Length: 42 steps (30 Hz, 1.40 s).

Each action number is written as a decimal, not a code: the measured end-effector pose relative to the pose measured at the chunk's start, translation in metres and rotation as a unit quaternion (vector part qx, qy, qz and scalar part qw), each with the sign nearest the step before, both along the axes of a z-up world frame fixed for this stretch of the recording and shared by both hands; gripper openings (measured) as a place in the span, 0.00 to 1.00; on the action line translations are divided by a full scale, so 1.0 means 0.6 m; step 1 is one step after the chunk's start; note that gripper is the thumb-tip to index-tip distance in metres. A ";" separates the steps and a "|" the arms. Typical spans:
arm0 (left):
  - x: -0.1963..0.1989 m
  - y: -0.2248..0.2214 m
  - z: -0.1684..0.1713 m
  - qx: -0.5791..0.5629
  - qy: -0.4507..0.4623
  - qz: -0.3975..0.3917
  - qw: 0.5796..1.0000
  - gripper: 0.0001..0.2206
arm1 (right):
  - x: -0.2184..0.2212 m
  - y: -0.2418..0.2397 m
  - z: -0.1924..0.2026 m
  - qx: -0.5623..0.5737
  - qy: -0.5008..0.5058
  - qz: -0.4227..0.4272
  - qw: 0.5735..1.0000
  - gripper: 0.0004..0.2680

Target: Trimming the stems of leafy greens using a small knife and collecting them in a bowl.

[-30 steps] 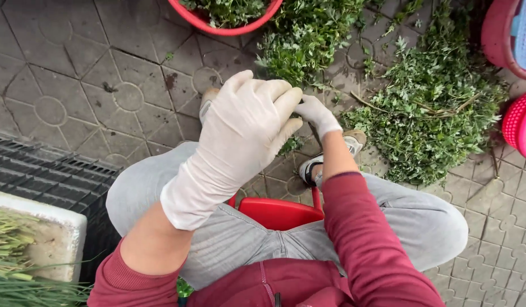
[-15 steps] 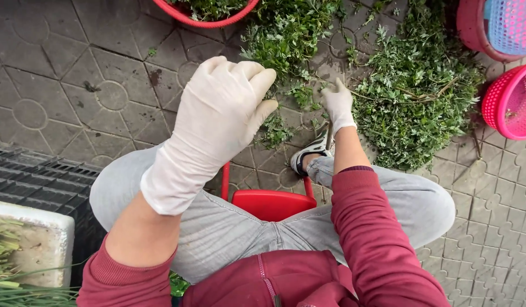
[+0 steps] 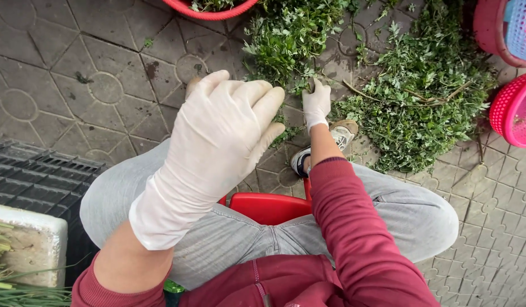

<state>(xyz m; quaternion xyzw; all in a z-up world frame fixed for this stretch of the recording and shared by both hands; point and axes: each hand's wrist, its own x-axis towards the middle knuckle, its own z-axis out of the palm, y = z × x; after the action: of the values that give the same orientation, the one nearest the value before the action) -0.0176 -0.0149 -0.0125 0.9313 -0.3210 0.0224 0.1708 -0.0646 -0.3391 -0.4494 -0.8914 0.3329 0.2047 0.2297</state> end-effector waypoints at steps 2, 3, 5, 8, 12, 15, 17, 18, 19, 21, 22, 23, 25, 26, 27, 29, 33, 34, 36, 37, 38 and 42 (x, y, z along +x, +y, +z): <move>0.002 -0.006 -0.006 0.039 -0.018 0.002 0.999 0.17 | 0.011 -0.006 -0.023 -0.016 0.095 0.023 0.995 0.08; 0.004 -0.006 -0.011 0.040 -0.018 0.000 0.999 0.17 | 0.029 0.000 0.014 -0.014 0.095 0.022 0.995 0.08; 0.007 -0.009 -0.018 0.023 -0.019 -0.001 1.000 0.17 | 0.068 0.004 0.093 0.124 0.047 -0.007 0.991 0.02; 0.007 -0.019 -0.031 0.011 -0.060 -0.009 0.998 0.15 | 0.072 -0.012 0.183 0.264 0.044 -0.026 0.963 0.01; 0.013 -0.052 -0.112 0.037 -0.111 -0.022 0.993 0.09 | 0.058 0.000 0.326 0.314 0.035 -0.036 0.948 0.06; 0.008 -0.093 -0.171 -0.076 -0.040 -0.061 0.994 0.16 | 0.014 0.004 0.350 0.483 -0.100 -0.105 0.863 0.06; 0.008 -0.128 -0.142 0.018 0.124 -0.067 0.990 0.33 | 0.007 0.013 0.402 0.483 -0.104 -0.090 0.865 0.05; 0.014 -0.137 -0.178 0.019 0.107 -0.074 0.991 0.33 | 0.004 0.015 0.406 0.482 -0.122 -0.088 0.863 0.05; 0.013 -0.149 -0.217 -0.035 0.120 -0.075 0.989 0.24 | -0.010 0.016 0.408 0.546 -0.174 -0.111 0.812 0.06; 0.012 -0.161 -0.249 -0.090 0.124 -0.086 0.984 0.17 | -0.029 0.015 0.423 0.602 -0.238 -0.129 0.751 0.08; 0.009 -0.159 -0.243 -0.114 0.201 -0.048 0.972 0.13 | -0.035 0.015 0.436 0.573 -0.263 -0.168 0.758 0.07; 0.003 -0.154 -0.238 -0.136 0.278 -0.007 0.951 0.10 | -0.044 0.018 0.447 0.544 -0.284 -0.206 0.762 0.06; 0.012 -0.153 -0.254 -0.140 0.294 0.029 0.945 0.10 | -0.066 0.021 0.472 0.489 -0.285 -0.249 0.786 0.06; 0.018 -0.148 -0.263 -0.144 0.316 0.071 0.935 0.10 | -0.074 0.025 0.483 0.432 -0.276 -0.293 0.807 0.07; 0.016 -0.146 -0.260 -0.146 0.310 0.072 0.937 0.10 | -0.084 0.035 0.493 0.434 -0.279 -0.288 0.806 0.07; 0.020 -0.144 -0.256 -0.104 0.391 0.155 0.901 0.11 | -0.097 0.052 0.514 0.399 -0.185 -0.296 0.848 0.40; 0.014 -0.144 -0.246 -0.125 0.387 0.172 0.897 0.10 | -0.068 0.068 0.477 0.524 -0.255 -0.237 0.777 0.22; 0.012 -0.147 -0.244 -0.129 0.383 0.170 0.899 0.09 | -0.071 0.070 0.476 0.552 -0.291 -0.191 0.757 0.17; 0.014 -0.148 -0.234 -0.134 0.379 0.169 0.900 0.09 | -0.067 0.080 0.467 0.579 -0.325 -0.144 0.734 0.21; 0.009 -0.149 -0.231 -0.135 0.372 0.156 0.905 0.09 | -0.071 0.086 0.458 0.589 -0.338 -0.125 0.724 0.20; 0.004 -0.151 -0.228 -0.137 0.365 0.143 0.910 0.09 | -0.075 0.092 0.448 0.598 -0.350 -0.106 0.713 0.20; -0.016 -0.164 -0.200 -0.142 0.393 0.148 0.896 0.09 | -0.076 0.089 0.423 0.597 -0.363 -0.137 0.702 0.18</move>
<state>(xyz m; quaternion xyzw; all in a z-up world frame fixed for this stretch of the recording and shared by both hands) -0.0271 -0.1132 -0.1326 0.8668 -0.0796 -0.2755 0.4080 -0.1101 -0.2858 -0.1956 -0.5173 0.1505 -0.0128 0.8423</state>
